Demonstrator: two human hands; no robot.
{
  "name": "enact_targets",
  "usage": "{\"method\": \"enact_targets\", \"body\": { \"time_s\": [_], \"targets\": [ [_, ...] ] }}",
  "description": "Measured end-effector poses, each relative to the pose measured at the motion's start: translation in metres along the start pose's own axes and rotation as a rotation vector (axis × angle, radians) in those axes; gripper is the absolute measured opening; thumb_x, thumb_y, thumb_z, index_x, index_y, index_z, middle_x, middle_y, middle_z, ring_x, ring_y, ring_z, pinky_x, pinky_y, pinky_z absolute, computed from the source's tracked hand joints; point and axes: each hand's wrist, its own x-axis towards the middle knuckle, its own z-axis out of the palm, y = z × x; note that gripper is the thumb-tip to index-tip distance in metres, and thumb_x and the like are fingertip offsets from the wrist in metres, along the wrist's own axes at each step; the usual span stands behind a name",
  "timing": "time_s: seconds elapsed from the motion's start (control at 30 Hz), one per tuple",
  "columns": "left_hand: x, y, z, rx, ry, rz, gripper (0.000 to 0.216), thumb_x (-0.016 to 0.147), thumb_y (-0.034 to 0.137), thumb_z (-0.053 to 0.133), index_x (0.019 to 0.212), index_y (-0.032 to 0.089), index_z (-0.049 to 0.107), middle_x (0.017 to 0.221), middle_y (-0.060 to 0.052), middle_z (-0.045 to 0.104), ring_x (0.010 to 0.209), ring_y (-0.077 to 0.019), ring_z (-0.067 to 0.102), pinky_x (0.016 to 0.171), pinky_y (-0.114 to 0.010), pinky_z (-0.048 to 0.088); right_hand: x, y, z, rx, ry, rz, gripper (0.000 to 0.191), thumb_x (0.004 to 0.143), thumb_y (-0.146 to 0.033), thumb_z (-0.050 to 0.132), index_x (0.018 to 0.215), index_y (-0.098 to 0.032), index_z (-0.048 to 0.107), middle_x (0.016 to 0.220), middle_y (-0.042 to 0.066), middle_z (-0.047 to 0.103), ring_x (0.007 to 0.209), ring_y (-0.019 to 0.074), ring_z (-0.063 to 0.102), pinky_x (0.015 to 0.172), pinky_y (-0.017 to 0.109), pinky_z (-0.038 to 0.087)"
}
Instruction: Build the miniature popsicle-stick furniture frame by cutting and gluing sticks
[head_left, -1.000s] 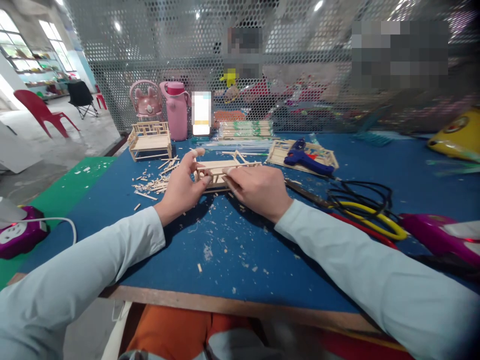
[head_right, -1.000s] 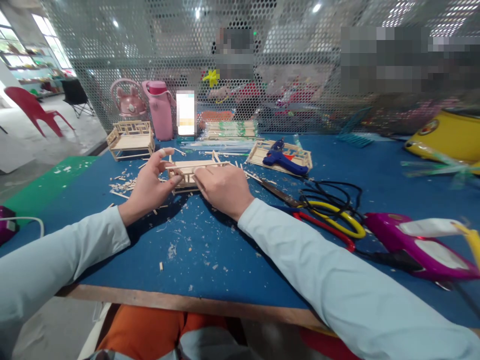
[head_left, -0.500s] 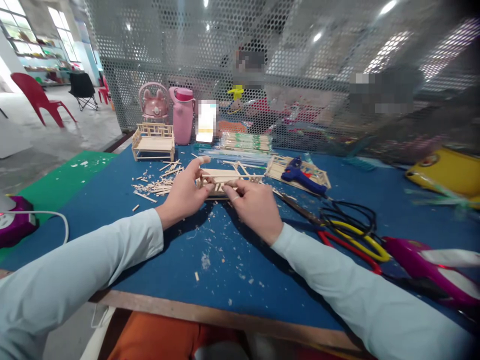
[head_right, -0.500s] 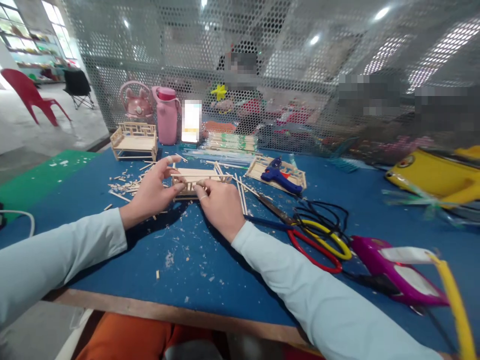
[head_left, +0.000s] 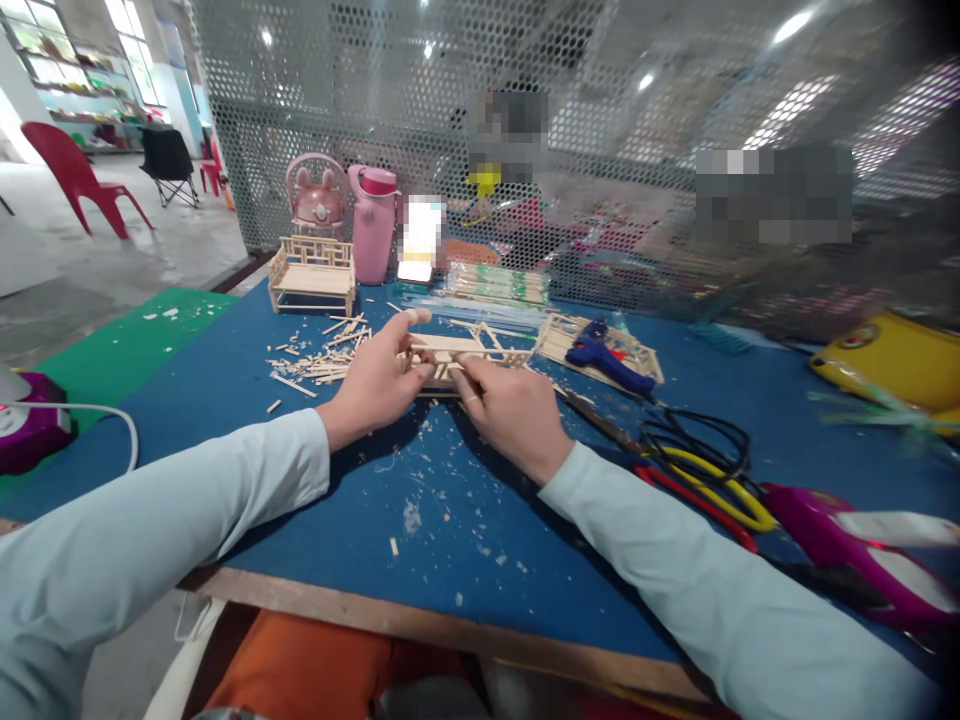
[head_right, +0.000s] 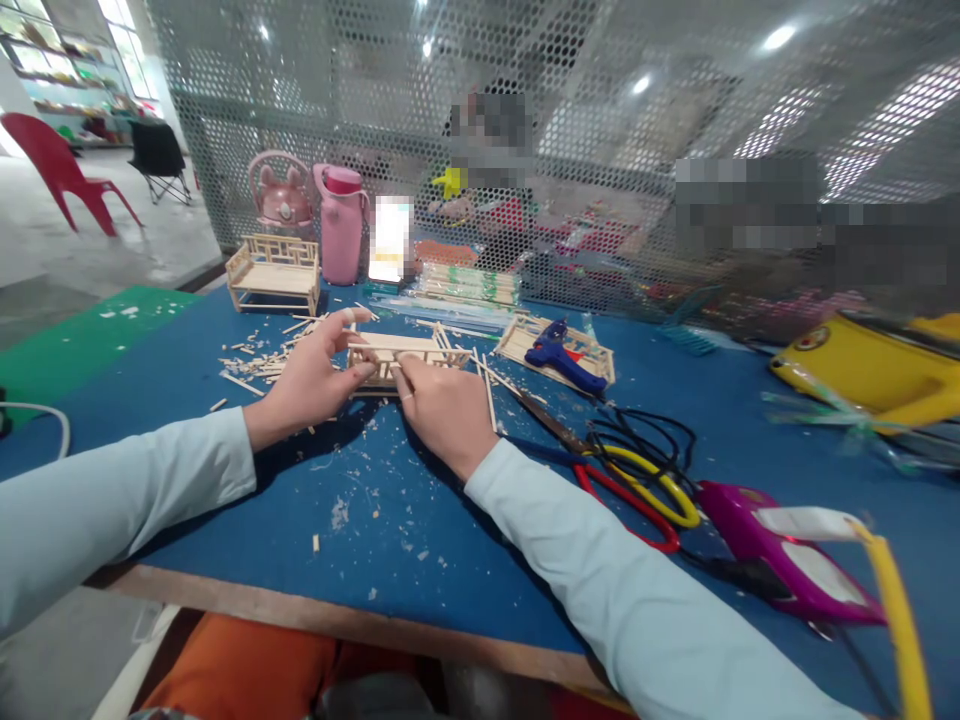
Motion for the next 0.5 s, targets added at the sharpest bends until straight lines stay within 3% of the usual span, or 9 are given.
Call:
{"method": "enact_targets", "body": {
  "time_s": [0.23,0.5],
  "targets": [
    [-0.0003,0.0002,-0.0004,0.017,-0.011,0.022,0.047,0.073,0.008,0.057,0.119,0.017,0.047,0.086,-0.002,0.066,0.085,-0.016,0.062,0.084,-0.033,0.048,-0.0008,0.0035,0.0031,0.087,0.048,-0.001,0.026,0.091,-0.029,0.047,0.094,-0.019,0.07,0.08,0.006,0.075,0.063,0.0155,0.065,0.055,0.025,0.033],
    [-0.0001,0.001,0.0,0.023,-0.002,0.013,0.048,0.073,0.007,0.057,0.119,0.015,0.047,0.089,-0.003,0.065,0.087,-0.0164,0.062,0.085,-0.033,0.048,0.0008,0.0013,0.0032,0.09,0.09,0.002,0.026,0.087,-0.03,0.049,0.093,-0.018,0.071,0.074,0.005,0.074,0.06,0.0162,0.065,0.055,0.025,0.035]
  ]
}}
